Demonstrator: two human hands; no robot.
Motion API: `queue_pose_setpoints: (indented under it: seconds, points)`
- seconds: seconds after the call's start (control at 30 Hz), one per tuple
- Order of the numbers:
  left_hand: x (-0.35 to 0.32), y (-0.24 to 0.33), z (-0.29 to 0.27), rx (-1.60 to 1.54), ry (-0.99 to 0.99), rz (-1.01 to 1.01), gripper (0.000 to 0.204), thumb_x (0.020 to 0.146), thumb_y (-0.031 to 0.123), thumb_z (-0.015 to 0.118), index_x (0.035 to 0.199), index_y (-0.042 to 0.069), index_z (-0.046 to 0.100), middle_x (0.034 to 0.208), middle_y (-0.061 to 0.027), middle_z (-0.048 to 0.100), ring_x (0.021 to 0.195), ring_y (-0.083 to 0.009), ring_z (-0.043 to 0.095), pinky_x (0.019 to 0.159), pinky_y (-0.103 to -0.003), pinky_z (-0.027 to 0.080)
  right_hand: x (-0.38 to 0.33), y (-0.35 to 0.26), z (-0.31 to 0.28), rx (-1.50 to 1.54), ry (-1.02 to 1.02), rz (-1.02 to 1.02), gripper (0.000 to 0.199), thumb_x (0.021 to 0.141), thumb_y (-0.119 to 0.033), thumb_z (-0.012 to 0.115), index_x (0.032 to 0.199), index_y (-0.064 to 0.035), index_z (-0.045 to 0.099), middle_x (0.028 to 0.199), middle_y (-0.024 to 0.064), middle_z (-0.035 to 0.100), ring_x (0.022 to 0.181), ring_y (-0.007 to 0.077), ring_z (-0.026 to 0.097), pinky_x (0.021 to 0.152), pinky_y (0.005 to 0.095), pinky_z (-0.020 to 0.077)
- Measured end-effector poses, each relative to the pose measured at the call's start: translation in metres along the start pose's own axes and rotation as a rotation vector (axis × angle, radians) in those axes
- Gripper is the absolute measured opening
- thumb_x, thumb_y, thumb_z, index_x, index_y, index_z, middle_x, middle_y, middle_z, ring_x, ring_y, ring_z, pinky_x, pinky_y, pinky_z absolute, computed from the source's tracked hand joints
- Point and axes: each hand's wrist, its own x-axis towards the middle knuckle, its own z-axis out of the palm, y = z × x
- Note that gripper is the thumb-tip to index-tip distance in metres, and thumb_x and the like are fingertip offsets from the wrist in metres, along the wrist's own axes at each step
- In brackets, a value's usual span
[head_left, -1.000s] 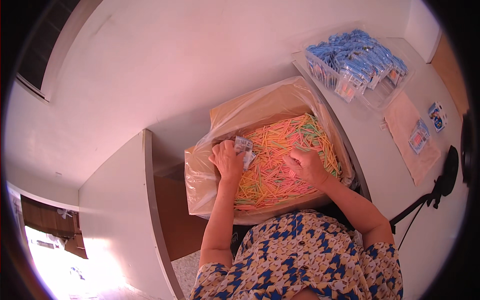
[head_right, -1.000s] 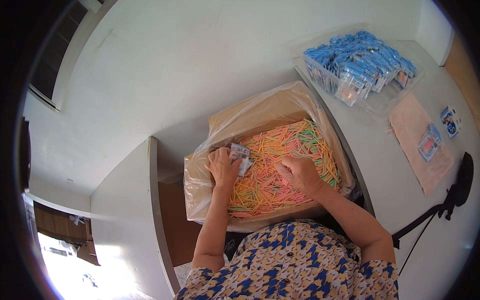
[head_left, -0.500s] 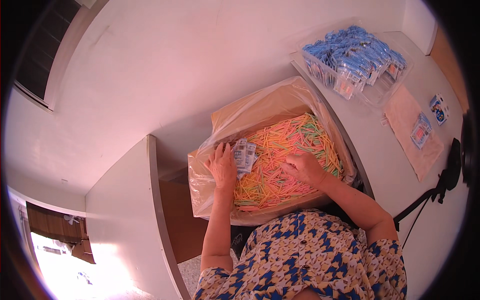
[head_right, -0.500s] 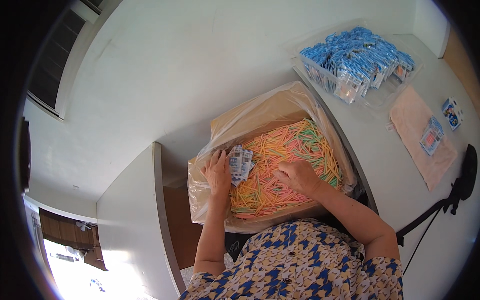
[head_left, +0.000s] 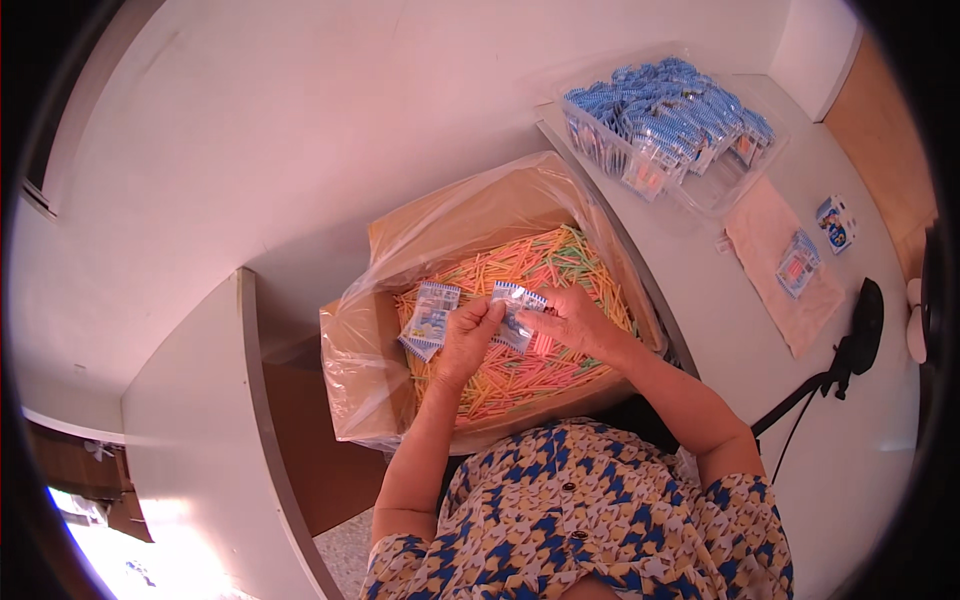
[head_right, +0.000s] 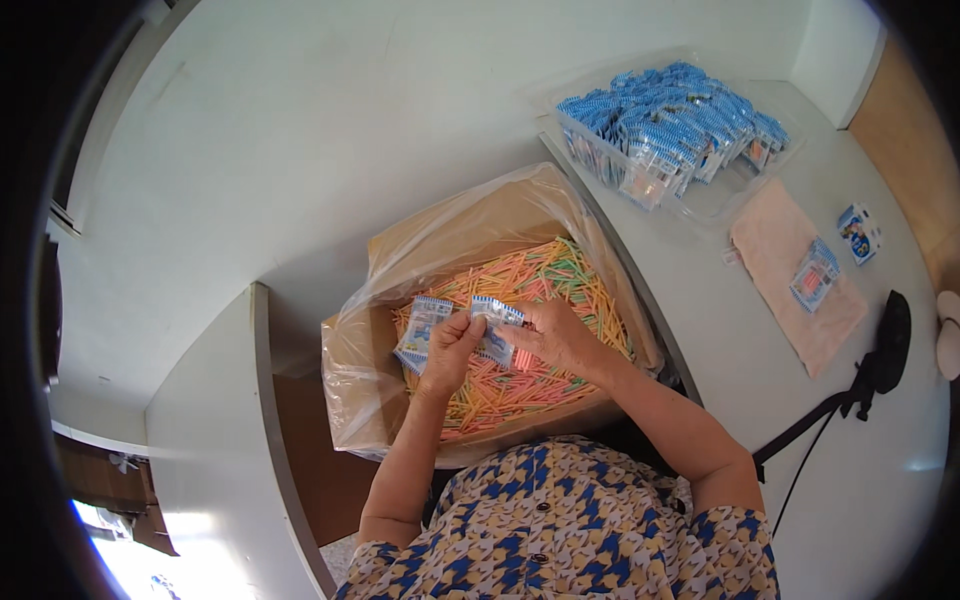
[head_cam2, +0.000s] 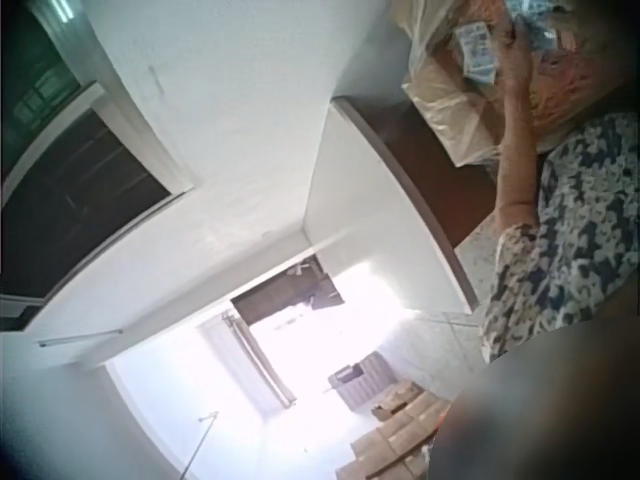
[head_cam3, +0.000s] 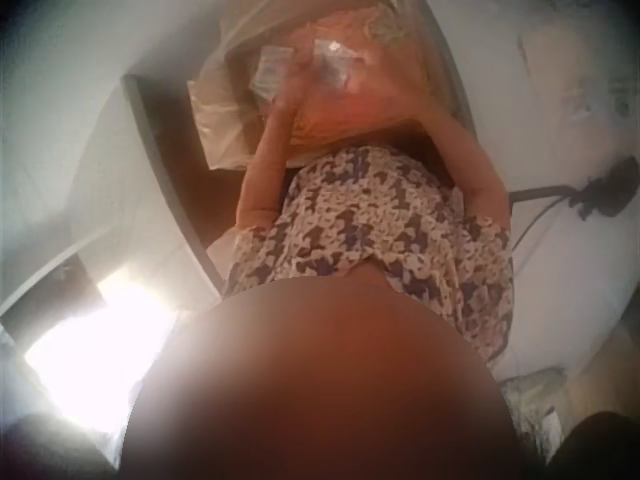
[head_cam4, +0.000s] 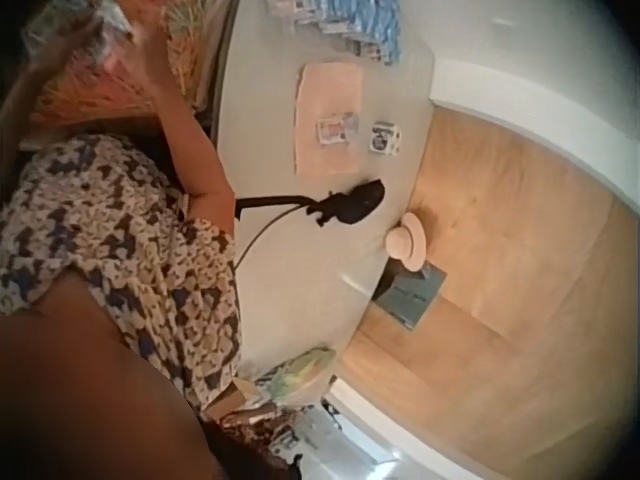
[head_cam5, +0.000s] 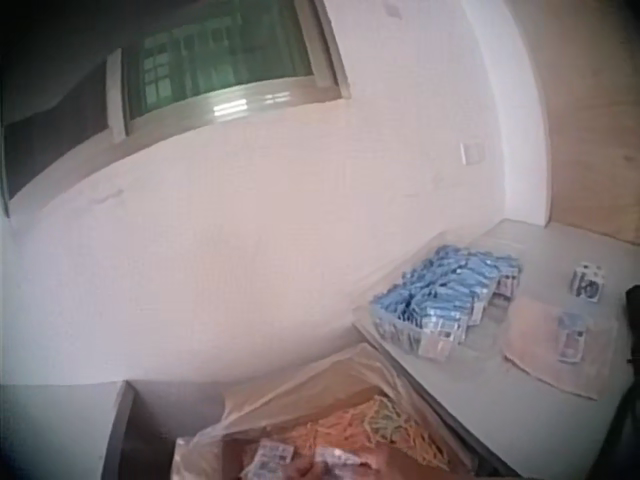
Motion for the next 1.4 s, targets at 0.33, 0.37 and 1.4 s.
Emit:
queue_pose_setpoints:
  seconds: [0.33, 0.37, 1.4]
  points:
    - [0.004, -0.014, -0.001, -0.002, 0.033, 0.06, 0.007, 0.085, 0.002, 0.068, 0.091, 0.0, 0.072, 0.082, 0.0004, 0.067, 0.077, -0.0048, 0.057, 0.068, -0.022, 0.048, -0.012, -0.029, -0.031, -0.276, -0.02, 0.06, 0.029, 0.085, -0.022, 0.071, 0.072, 0.0007, 0.059, 0.056, 0.0037, 0.051, 0.055, 0.0055, 0.046, 0.049, 0.0276, 0.0371]
    - [0.005, -0.015, -0.002, 0.01, -0.004, 0.059, 0.009, 0.084, 0.001, 0.069, 0.092, 0.0, 0.072, 0.086, -0.0017, 0.069, 0.08, -0.0061, 0.059, 0.071, -0.022, 0.048, -0.007, -0.031, -0.034, -0.149, 0.056, 0.056, 0.029, 0.086, -0.021, 0.07, 0.07, -0.0002, 0.057, 0.056, 0.0012, 0.05, 0.055, 0.0047, 0.046, 0.048, 0.0268, 0.036]
    - [0.016, -0.068, -0.022, -0.147, -0.221, -0.022, 0.024, 0.096, 0.019, 0.058, 0.109, 0.002, 0.067, 0.1, -0.0036, 0.067, 0.083, -0.009, 0.06, 0.069, -0.024, 0.049, -0.011, -0.017, -0.011, -0.466, 0.272, -0.414, 0.031, 0.081, -0.008, 0.071, 0.109, -0.0016, 0.061, 0.093, 0.0151, 0.066, 0.083, 0.0263, 0.066, 0.07, 0.0353, 0.052]
